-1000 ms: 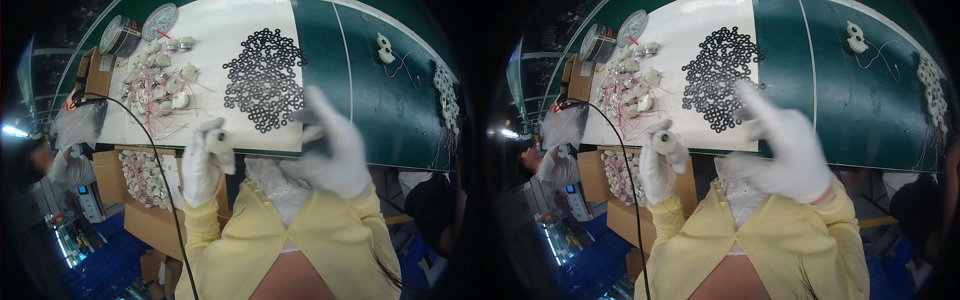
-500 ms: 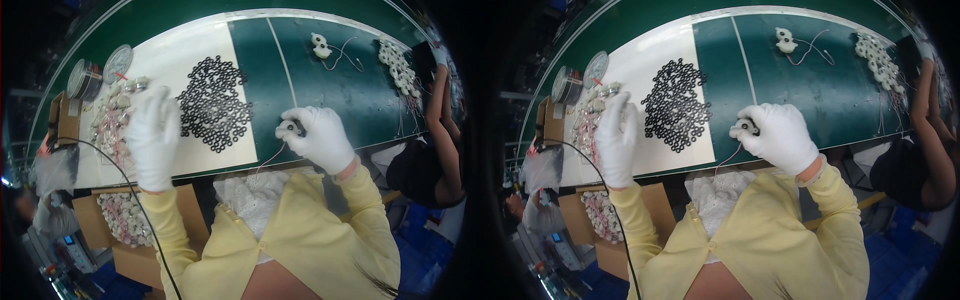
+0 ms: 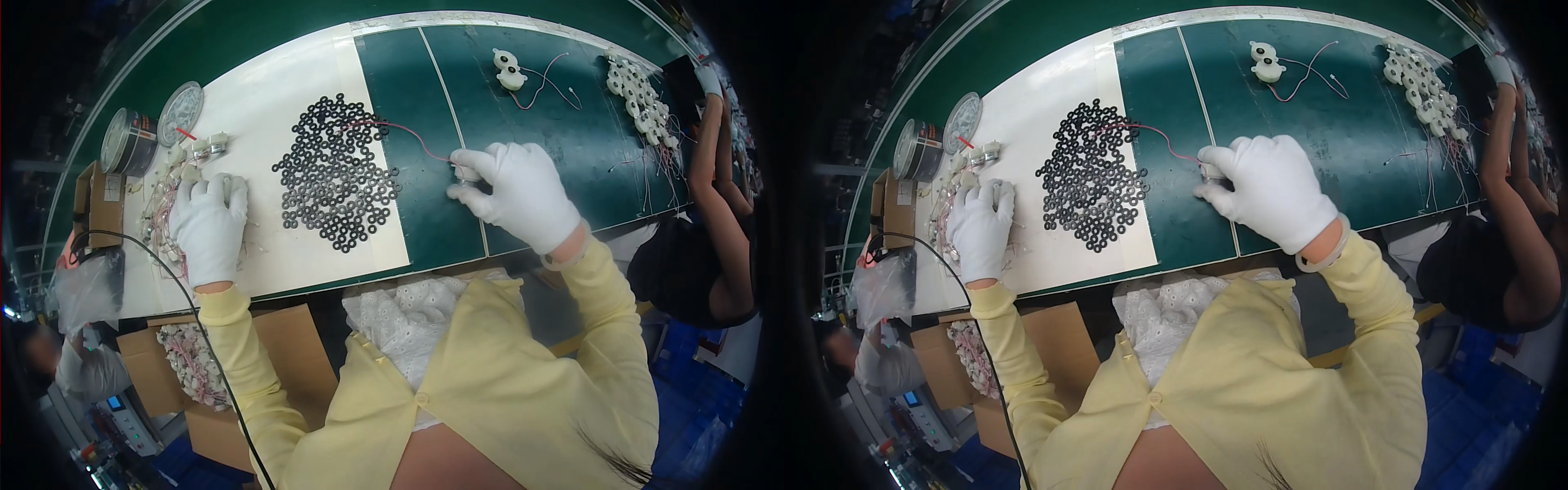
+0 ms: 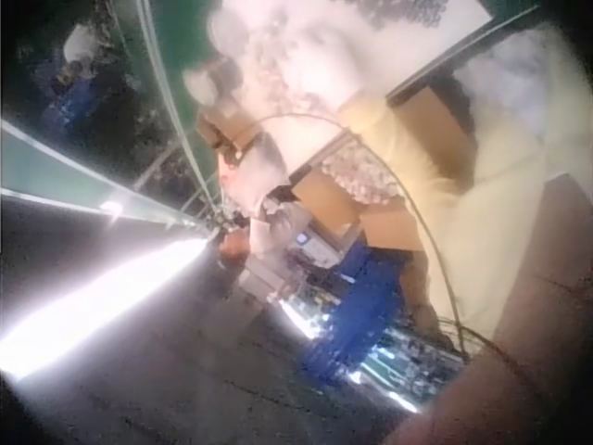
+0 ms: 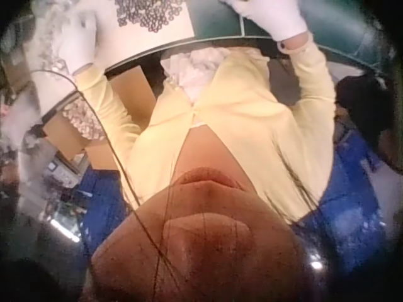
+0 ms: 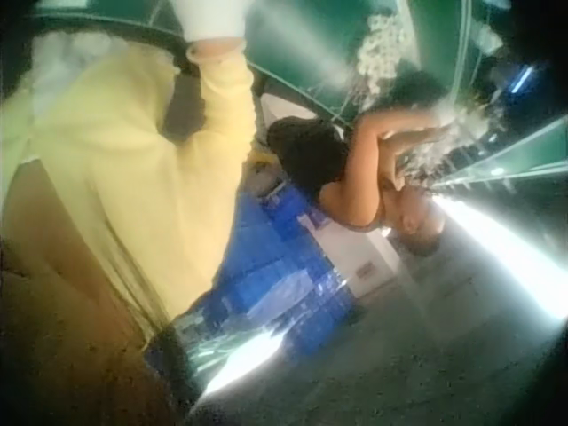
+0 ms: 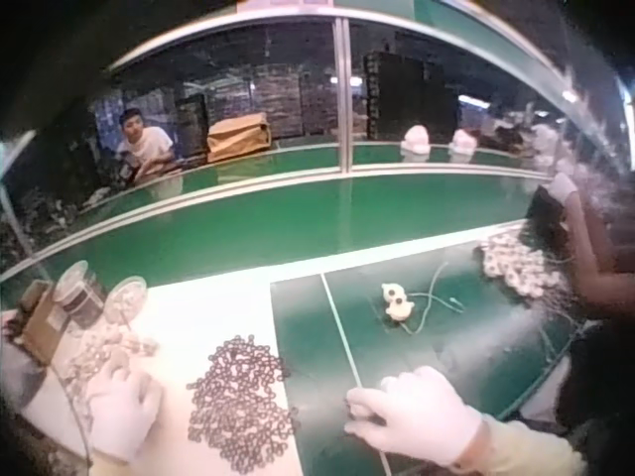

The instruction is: The person sits at a factory assembly station and repeatedly picks up small black circular components from a pile on a white sheet. They insert these components into white plastic housings with attached wires, then place the assembled units onto a green work surface. The person also occasionally gathers and spreads the pile of black components to access them.

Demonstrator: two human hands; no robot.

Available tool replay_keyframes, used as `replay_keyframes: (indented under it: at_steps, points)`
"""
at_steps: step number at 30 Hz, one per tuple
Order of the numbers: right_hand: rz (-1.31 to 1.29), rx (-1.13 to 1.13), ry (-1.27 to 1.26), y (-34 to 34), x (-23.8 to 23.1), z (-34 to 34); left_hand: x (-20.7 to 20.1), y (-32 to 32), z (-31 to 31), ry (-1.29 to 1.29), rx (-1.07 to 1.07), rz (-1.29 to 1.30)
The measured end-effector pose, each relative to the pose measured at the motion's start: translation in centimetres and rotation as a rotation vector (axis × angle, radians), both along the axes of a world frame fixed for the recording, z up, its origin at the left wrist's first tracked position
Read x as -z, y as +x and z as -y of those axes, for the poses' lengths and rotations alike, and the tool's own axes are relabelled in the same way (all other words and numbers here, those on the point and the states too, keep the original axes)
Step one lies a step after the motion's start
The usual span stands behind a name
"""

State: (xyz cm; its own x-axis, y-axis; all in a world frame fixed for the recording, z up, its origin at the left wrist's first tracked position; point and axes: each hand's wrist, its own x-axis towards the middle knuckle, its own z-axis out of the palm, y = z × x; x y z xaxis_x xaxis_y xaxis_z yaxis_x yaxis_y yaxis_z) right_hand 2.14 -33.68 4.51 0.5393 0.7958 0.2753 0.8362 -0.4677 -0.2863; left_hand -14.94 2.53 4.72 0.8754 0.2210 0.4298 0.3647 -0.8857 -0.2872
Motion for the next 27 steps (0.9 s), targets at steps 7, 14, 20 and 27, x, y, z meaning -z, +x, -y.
replay_keyframes:
  at_steps: [7, 14, 20, 27]
  points:
    - [0.138, -0.065, -0.074, 2.6, -1.9, 3.0, 0.2, -0.4, -0.6, -0.083, 0.004, -0.027]
    - [0.102, -0.103, -0.001, 1.6, -2.3, 4.9, -0.3, -0.5, -0.7, -0.127, -0.010, -0.077]
    - [-0.076, 0.206, 0.102, 1.4, -1.9, 4.5, -1.1, 0.1, -0.3, -0.080, 0.121, 0.073]
    - [0.045, 0.241, -0.126, 2.1, -0.6, 2.2, -2.7, 1.3, -0.2, -0.248, 0.225, 0.430]
